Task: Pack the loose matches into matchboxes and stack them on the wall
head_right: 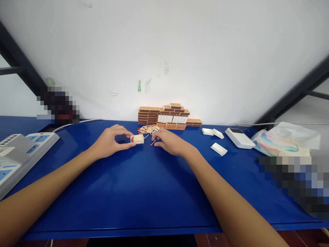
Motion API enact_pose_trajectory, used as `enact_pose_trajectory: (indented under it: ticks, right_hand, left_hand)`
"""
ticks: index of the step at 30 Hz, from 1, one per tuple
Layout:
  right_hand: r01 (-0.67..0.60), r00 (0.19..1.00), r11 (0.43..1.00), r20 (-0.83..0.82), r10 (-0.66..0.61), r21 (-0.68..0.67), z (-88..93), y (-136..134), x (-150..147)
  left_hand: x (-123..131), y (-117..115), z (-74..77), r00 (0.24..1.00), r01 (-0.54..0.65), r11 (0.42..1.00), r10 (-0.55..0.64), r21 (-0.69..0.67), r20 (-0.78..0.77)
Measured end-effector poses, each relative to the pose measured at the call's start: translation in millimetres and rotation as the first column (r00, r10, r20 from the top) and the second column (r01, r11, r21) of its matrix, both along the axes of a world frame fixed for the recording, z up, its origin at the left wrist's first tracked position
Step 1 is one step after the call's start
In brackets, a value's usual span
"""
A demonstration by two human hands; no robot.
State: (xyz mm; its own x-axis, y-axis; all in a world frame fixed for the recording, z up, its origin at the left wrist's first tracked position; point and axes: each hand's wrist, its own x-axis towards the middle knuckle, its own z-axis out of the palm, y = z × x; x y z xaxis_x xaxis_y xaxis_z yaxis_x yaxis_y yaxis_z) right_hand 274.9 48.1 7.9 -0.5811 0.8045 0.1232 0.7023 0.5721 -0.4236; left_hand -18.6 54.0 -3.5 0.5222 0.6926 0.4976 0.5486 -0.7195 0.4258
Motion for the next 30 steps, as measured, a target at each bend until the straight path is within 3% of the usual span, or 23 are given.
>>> enact_pose_trajectory:
  ticks: [5,9,11,16,19,22,25,27,30]
  right_hand:
    - [0.084,0.995,0.994,0.06,-0.08,-0.077,-0.5,-0.1,-4.9]
    - [0.161,0.985,0.985,-0.068,-0.157,0.057,4.7,-11.0,-17.4]
    - [0.151,0.982,0.981,-0.135,-0.134,0.119,5.8,-17.7,-25.3]
    - [0.065,0.996,0.992,-0.069,-0.057,0.111,2.5,-28.7,-40.5]
    - [0.082,0.985,0.981,-0.162,-0.054,0.173,2.5,-25.4,-39.0]
    - [0.189,0.965,0.941,-0.229,-0.125,0.28,5.5,-12.3,-21.5]
    - [0.316,0.947,0.877,-0.182,-0.265,0.362,7.8,7.1,12.0]
    - [0.295,0.955,0.902,-0.072,-0.288,0.314,7.2,19.0,35.9]
    - [0.212,0.976,0.966,0.019,-0.217,0.149,2.8,30.6,58.5]
  left_hand:
    - [1.2,-0.2,-2.0,1.0,-0.007,1.0,0.007,-0.023,-0.022]
    - [7.9,-7.5,-3.6,0.999,0.025,1.0,-0.025,-0.018,-0.035]
    - [12.7,-12.6,-3.4,0.998,0.042,0.999,-0.042,0.005,-0.039]
    - [17.6,-18.4,-0.2,1.0,0.029,0.998,-0.028,0.06,-0.006]
    - [16.0,-16.9,-0.1,0.999,0.037,0.999,-0.037,0.033,0.003]
    - [13.9,-14.4,-2.2,0.998,0.013,0.999,-0.011,-0.032,0.062]
    - [13.5,-13.3,-4.9,0.993,-0.019,0.996,0.029,-0.082,0.118]
    - [14.1,-13.6,-6.4,0.995,0.008,0.995,0.001,-0.095,0.098]
    - [14.7,-14.4,-7.9,0.998,0.043,0.993,-0.037,-0.109,0.057]
